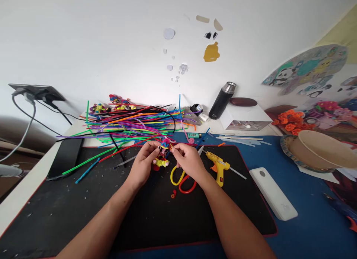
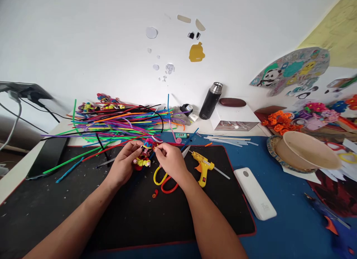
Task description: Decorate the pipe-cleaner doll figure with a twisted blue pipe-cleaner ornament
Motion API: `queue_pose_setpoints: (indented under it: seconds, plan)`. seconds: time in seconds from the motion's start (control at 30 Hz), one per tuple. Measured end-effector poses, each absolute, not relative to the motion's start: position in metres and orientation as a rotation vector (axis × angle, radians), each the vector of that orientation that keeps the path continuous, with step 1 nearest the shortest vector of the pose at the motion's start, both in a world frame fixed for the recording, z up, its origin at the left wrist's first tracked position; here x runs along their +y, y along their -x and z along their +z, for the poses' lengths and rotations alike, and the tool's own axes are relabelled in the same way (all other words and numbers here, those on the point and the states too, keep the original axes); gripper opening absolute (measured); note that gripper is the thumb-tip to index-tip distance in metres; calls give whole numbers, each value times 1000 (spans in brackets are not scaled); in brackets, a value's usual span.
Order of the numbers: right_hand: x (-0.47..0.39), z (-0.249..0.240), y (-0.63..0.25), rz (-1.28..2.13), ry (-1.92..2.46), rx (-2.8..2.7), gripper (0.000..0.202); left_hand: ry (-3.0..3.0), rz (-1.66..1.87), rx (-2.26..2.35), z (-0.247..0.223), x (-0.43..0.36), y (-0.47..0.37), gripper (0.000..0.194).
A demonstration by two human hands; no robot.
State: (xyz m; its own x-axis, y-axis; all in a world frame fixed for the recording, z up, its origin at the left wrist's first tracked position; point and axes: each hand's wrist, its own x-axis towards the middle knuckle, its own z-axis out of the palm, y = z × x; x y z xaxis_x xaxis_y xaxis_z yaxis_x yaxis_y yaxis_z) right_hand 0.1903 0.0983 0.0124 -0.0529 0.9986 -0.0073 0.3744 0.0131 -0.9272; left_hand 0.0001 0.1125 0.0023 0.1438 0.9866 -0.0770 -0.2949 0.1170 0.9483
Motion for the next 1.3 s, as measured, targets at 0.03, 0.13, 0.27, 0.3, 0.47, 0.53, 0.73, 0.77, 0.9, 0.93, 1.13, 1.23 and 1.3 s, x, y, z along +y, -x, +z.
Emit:
queue_pose_setpoints:
  seconds: [0.03,0.13,0.27,0.3,0.47,0.53,0.73,0.77,0.9,0.93,1.13,1.23,1.3]
  plan:
    - [98,12,-190,1039,1459,-1530,21,-973,1173,934,2,113,0,23]
    - [99,11,-190,1044,1463,-1536,21,-981,1176,935,2,112,1,24]
    - [99,12,-190,1051,1460,-1544,19,-992,1166,938,2,112,0,25]
    - [99,12,-190,1050,1460,-1544,19,-995,1163,937,2,112,0,25]
    - [99,11,-190,1055,1464,-1540,17,-998,1164,933,4,111,0,26]
    - [100,11,-190,1059,1458,-1537,17,-995,1163,932,4,111,0,26]
    - [101,7,-191,1071,1439,-1531,18,-997,1153,942,3,112,0,30]
    - [101,7,-191,1070,1437,-1530,18,-998,1152,945,2,113,0,31]
    - [102,6,-191,1084,1424,-1511,17,-993,1153,951,0,113,0,33]
    - [102,6,-191,1089,1421,-1506,17,-990,1157,950,0,113,0,33]
    - [102,4,-191,1101,1406,-1485,16,-977,1171,942,-2,113,0,32]
    - [102,3,-191,1099,1404,-1490,17,-970,1168,935,-1,113,-1,33]
    - [103,2,-192,1097,1409,-1498,17,-964,1168,938,-1,113,-1,35]
